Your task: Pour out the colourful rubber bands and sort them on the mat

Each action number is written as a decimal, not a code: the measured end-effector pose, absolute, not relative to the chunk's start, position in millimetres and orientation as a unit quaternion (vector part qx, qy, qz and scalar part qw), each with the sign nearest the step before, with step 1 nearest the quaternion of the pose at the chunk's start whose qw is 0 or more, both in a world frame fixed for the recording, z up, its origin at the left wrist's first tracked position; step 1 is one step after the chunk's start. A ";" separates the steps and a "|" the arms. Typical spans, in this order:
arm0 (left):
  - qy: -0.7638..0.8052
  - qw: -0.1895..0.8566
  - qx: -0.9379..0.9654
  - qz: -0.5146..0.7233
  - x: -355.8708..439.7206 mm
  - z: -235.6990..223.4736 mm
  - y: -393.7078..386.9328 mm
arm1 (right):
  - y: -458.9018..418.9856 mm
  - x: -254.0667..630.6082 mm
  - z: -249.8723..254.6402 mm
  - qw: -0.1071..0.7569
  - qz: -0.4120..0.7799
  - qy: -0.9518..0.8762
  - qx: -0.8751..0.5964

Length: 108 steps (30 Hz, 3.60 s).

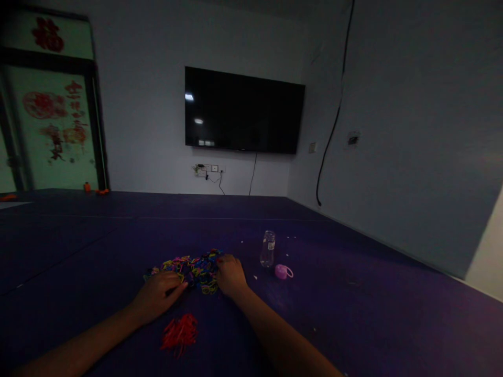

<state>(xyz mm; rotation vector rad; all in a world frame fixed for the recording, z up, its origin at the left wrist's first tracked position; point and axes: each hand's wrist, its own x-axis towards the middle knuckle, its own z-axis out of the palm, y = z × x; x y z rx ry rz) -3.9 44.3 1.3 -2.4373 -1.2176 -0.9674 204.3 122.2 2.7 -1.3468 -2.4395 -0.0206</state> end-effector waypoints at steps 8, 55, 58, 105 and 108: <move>-0.423 0.122 -0.837 -0.326 -4.9 0.1 45.0 | 123.6 203.7 0.7 0.188 -0.006 -0.855 -0.483; -0.427 0.082 -0.841 -0.321 -10.6 3.9 45.8 | 62.2 173.1 -1.4 0.425 -0.083 -0.884 -0.175; -0.441 0.102 -0.833 -0.319 -10.5 1.3 47.4 | 72.0 177.0 0.0 0.443 -0.007 -0.854 -0.272; -0.486 -0.094 -0.773 -0.397 -9.7 9.3 41.5 | 71.8 186.5 6.6 0.335 0.099 -0.884 -0.310; -0.454 -0.064 -0.816 -0.353 -8.4 9.0 41.5 | 74.1 183.9 5.7 0.334 0.148 -0.881 -0.300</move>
